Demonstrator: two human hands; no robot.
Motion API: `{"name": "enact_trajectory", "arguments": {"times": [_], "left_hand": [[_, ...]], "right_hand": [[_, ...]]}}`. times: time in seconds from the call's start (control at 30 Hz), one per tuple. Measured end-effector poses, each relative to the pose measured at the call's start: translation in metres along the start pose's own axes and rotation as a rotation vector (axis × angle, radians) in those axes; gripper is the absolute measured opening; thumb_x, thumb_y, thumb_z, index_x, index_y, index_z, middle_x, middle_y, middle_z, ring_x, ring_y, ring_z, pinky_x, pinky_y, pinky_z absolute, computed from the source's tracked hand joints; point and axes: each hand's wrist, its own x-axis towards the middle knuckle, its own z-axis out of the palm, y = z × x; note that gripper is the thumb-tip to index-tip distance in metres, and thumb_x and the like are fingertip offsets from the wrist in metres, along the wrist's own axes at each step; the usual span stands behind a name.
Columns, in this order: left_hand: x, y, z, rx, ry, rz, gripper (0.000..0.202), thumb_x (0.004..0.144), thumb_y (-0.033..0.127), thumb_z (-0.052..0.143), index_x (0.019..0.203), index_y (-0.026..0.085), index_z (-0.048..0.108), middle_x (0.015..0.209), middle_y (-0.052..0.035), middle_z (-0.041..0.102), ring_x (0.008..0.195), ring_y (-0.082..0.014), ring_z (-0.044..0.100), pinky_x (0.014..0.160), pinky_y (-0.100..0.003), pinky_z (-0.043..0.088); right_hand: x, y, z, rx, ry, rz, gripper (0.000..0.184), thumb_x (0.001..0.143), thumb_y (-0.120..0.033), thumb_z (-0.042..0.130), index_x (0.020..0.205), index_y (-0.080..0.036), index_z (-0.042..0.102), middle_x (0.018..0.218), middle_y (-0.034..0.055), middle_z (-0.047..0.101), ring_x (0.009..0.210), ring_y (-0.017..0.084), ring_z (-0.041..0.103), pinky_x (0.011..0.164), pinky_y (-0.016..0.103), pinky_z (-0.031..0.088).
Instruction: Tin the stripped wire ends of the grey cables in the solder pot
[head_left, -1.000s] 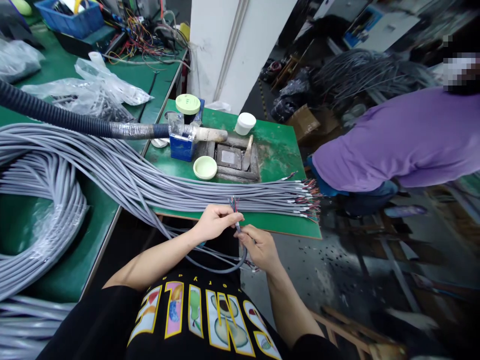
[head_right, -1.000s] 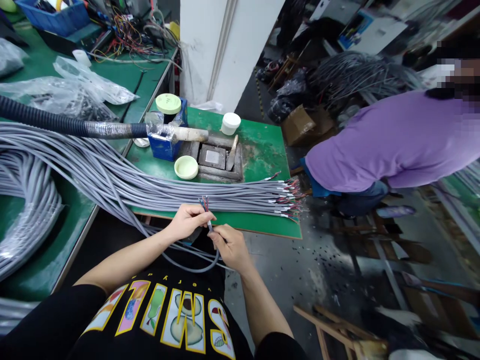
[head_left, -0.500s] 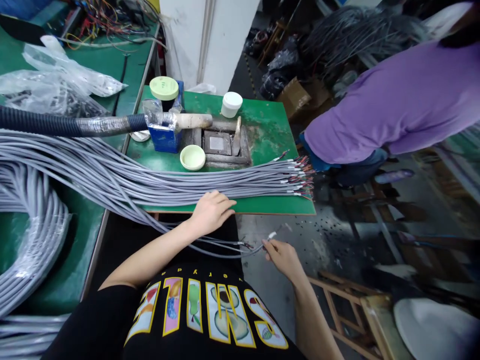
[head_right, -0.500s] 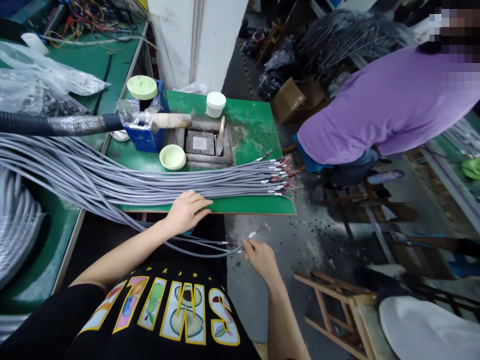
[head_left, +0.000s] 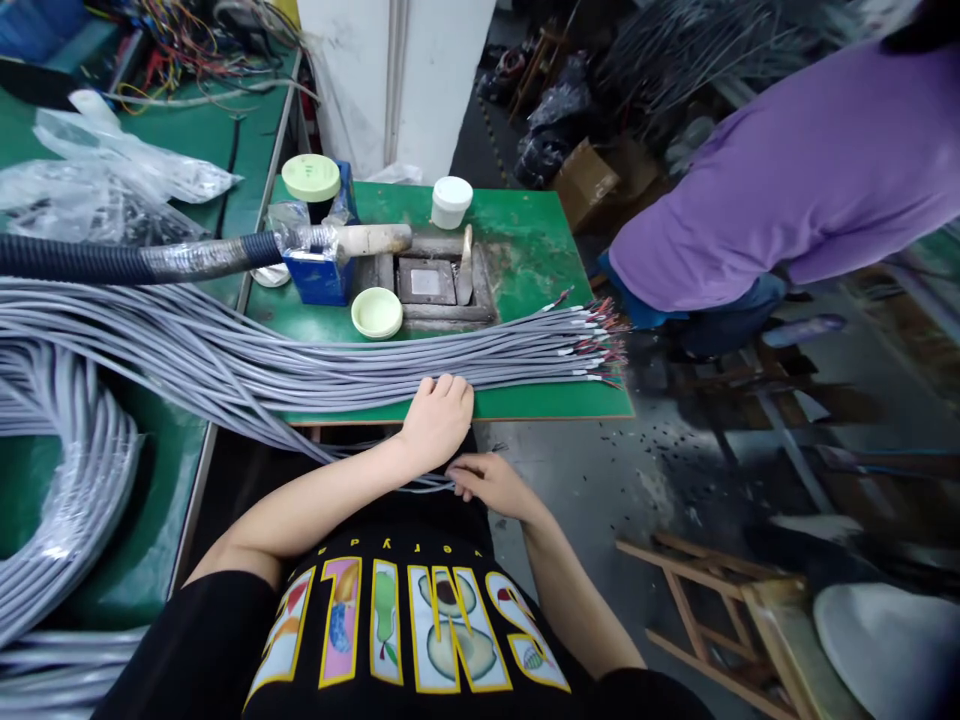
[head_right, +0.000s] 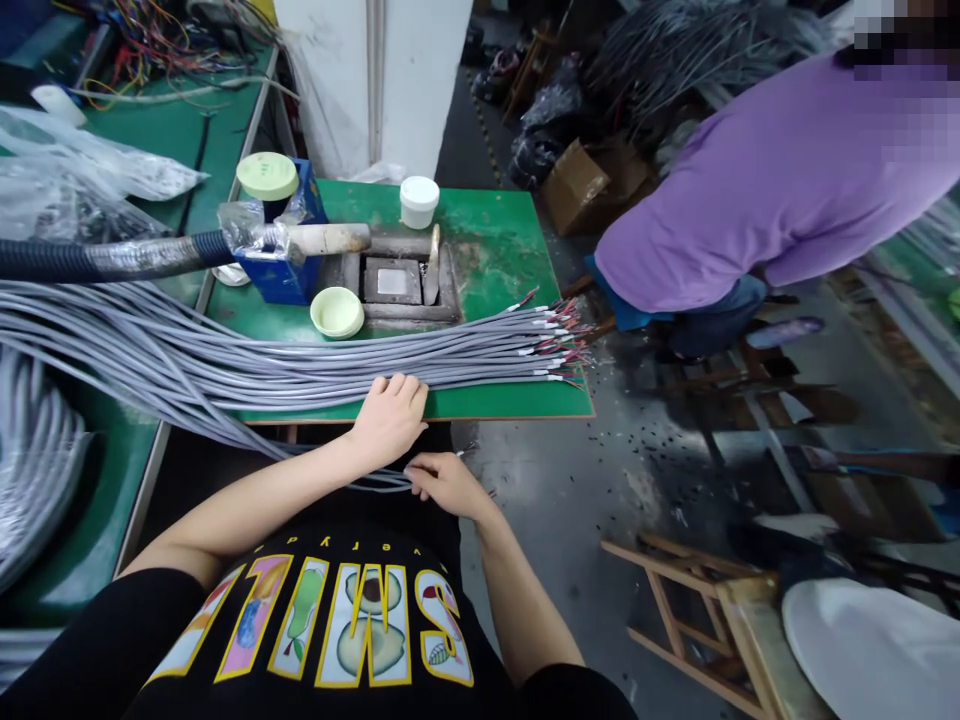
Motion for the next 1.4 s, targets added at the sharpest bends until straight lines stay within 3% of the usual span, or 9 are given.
{"name": "enact_trajectory", "arguments": {"times": [0.23, 0.37, 0.63, 0.77, 0.93, 1.03, 1.13, 1.23, 1.4], "left_hand": [[0.002, 0.003, 0.003, -0.016, 0.010, 0.019, 0.029, 0.091, 0.019, 0.046, 0.116, 0.005, 0.050, 0.100, -0.0125, 0.055, 0.093, -0.0245, 0.048, 0.074, -0.037, 0.033], [0.003, 0.003, 0.008, -0.067, -0.001, -0.020, 0.017, 0.089, 0.019, 0.050, 0.103, 0.009, 0.054, 0.096, -0.0116, 0.055, 0.091, -0.0247, 0.049, 0.074, -0.037, 0.033], [0.002, 0.001, 0.015, -0.143, 0.009, 0.050, 0.011, 0.088, 0.016, 0.047, 0.090, 0.013, 0.057, 0.093, -0.0105, 0.056, 0.093, -0.0256, 0.049, 0.075, -0.038, 0.034], [-0.007, -0.014, 0.008, -0.219, 0.035, 0.088, 0.018, 0.091, 0.026, 0.048, 0.099, 0.017, 0.062, 0.097, -0.0094, 0.058, 0.093, -0.0233, 0.049, 0.074, -0.036, 0.035], [-0.019, -0.041, -0.011, -0.142, 0.037, -0.064, 0.017, 0.090, 0.028, 0.052, 0.094, 0.018, 0.065, 0.093, -0.0088, 0.061, 0.092, -0.0237, 0.052, 0.073, -0.036, 0.035], [-0.020, -0.045, -0.016, -0.065, -0.013, -0.065, 0.014, 0.088, 0.025, 0.055, 0.094, 0.017, 0.064, 0.092, -0.0088, 0.061, 0.090, -0.0239, 0.054, 0.072, -0.035, 0.036], [-0.018, -0.043, -0.015, -0.019, -0.040, -0.053, 0.013, 0.089, 0.020, 0.052, 0.094, 0.016, 0.062, 0.092, -0.0090, 0.061, 0.088, -0.0235, 0.055, 0.070, -0.034, 0.038], [-0.016, -0.042, -0.016, 0.011, -0.065, -0.033, 0.015, 0.090, 0.015, 0.045, 0.091, 0.015, 0.061, 0.090, -0.0098, 0.060, 0.087, -0.0238, 0.057, 0.067, -0.033, 0.039], [-0.018, -0.041, -0.027, 0.020, -0.175, -0.060, 0.020, 0.091, 0.017, 0.041, 0.089, 0.012, 0.060, 0.086, -0.0122, 0.061, 0.083, -0.0250, 0.061, 0.058, -0.030, 0.040]], "right_hand": [[0.007, -0.006, -0.002, 0.232, 0.067, 0.034, 0.038, 0.077, -0.051, 0.062, 0.069, -0.014, 0.062, 0.058, 0.0007, 0.063, 0.046, 0.010, 0.056, 0.051, 0.023, 0.043], [0.007, -0.001, 0.000, 0.332, 0.070, 0.049, 0.037, 0.075, -0.050, 0.066, 0.068, -0.014, 0.061, 0.058, 0.0005, 0.063, 0.046, 0.009, 0.055, 0.051, 0.022, 0.042], [0.006, -0.002, -0.007, 0.572, 0.306, 0.018, 0.037, 0.071, -0.051, 0.069, 0.080, -0.016, 0.063, 0.065, 0.0020, 0.066, 0.045, 0.010, 0.055, 0.046, 0.023, 0.043], [0.006, -0.004, -0.012, 0.575, 0.485, -0.068, 0.039, 0.076, -0.053, 0.063, 0.089, -0.017, 0.063, 0.072, 0.0043, 0.068, 0.052, 0.013, 0.060, 0.053, 0.028, 0.051], [0.009, 0.009, -0.010, 0.220, 0.662, -0.204, 0.036, 0.083, -0.040, 0.061, 0.112, -0.019, 0.058, 0.091, 0.0078, 0.072, 0.087, 0.020, 0.068, 0.077, 0.035, 0.056], [0.007, 0.014, -0.005, 0.001, 0.773, -0.259, 0.027, 0.086, -0.035, 0.058, 0.108, -0.020, 0.062, 0.098, 0.0079, 0.071, 0.089, 0.020, 0.068, 0.081, 0.034, 0.055], [0.000, 0.006, -0.007, -0.284, 0.915, -0.417, 0.020, 0.088, -0.029, 0.055, 0.103, -0.021, 0.066, 0.099, 0.0072, 0.071, 0.092, 0.020, 0.066, 0.085, 0.036, 0.052], [-0.002, -0.006, -0.019, -0.546, 0.924, -0.535, 0.022, 0.089, -0.025, 0.053, 0.106, -0.021, 0.067, 0.097, 0.0073, 0.071, 0.093, 0.021, 0.063, 0.087, 0.037, 0.048], [0.007, -0.007, -0.039, -0.784, 0.903, -0.378, 0.026, 0.092, -0.029, 0.051, 0.109, -0.020, 0.068, 0.082, 0.0068, 0.067, 0.079, 0.020, 0.055, 0.076, 0.035, 0.041]]}}
